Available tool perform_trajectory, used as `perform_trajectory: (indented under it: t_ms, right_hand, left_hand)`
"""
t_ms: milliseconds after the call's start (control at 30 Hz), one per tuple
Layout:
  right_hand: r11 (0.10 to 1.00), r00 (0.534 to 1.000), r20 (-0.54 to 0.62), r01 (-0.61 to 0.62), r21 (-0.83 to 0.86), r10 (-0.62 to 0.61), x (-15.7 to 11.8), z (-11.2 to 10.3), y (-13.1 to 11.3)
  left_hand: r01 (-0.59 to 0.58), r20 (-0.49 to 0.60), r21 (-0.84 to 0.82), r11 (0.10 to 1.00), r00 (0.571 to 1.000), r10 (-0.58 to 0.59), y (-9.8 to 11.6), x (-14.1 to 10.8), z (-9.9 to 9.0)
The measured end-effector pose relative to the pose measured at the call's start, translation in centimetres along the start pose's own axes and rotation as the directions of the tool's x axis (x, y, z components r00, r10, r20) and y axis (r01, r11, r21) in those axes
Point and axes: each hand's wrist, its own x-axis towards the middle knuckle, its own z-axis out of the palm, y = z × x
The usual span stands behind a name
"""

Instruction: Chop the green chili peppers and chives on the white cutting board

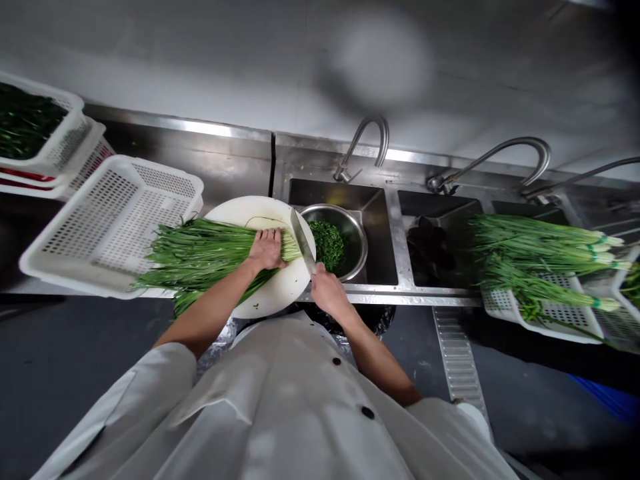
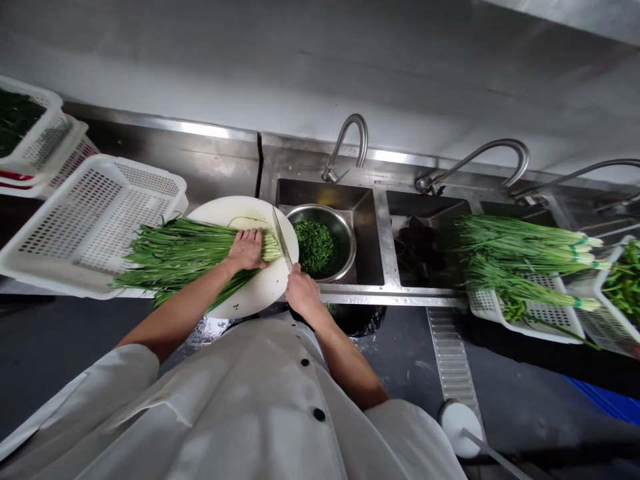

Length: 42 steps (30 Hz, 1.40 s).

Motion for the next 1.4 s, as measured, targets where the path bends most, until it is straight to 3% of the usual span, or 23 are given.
perform_trajectory:
  t_ms: [200,400,700,867,1133,1300,1400]
  right_hand:
    - [0.992,0.998,0.060,-0.023,-0.121,0.031,-4.4,-2.2,-1.1]
    - [0.983,0.989,0.043,-0.133,-0.127,0.139,-2.4,0.2,-2.0]
    - [0.990,0.993,0.110,-0.038,-0.139,0.054,-0.5,3.4,-2.5]
    - [0.996,0.998,0.067,-0.012,-0.088,0.018,-0.6,2.5,-1.7]
    - [0.994,0.994,-0.013,-0.106,-0.029,0.105,-4.2,0.1,-1.6]
    - [0.991,0.991,0.011,-0.134,0.006,0.134,-4.0,0.3,-1.1]
    - [0.993,0.993,0.019,-0.118,0.007,0.118,-3.6,0.9,-0.6]
  left_hand:
    - [0.013,-0.010,0.004,1.000,1.000,-0.013,-0.1,0.0,0.0]
    - [-0.009,0.013,0.006,1.000,1.000,0.009,0.2,-0.1,-1.0]
    - [-0.039,0.042,0.006,0.999,0.998,0.039,0.4,-0.3,-1.3]
    - [-0.046,0.076,0.012,0.999,0.996,0.045,-0.2,-0.2,-1.4]
    - [-0.157,0.099,0.055,0.986,0.984,0.151,-2.3,0.7,-1.5]
    - [-0.217,0.136,0.046,0.975,0.968,0.209,-2.9,3.0,-2.0]
    - [-0.231,0.112,0.058,0.971,0.968,0.224,-2.7,2.9,-2.4]
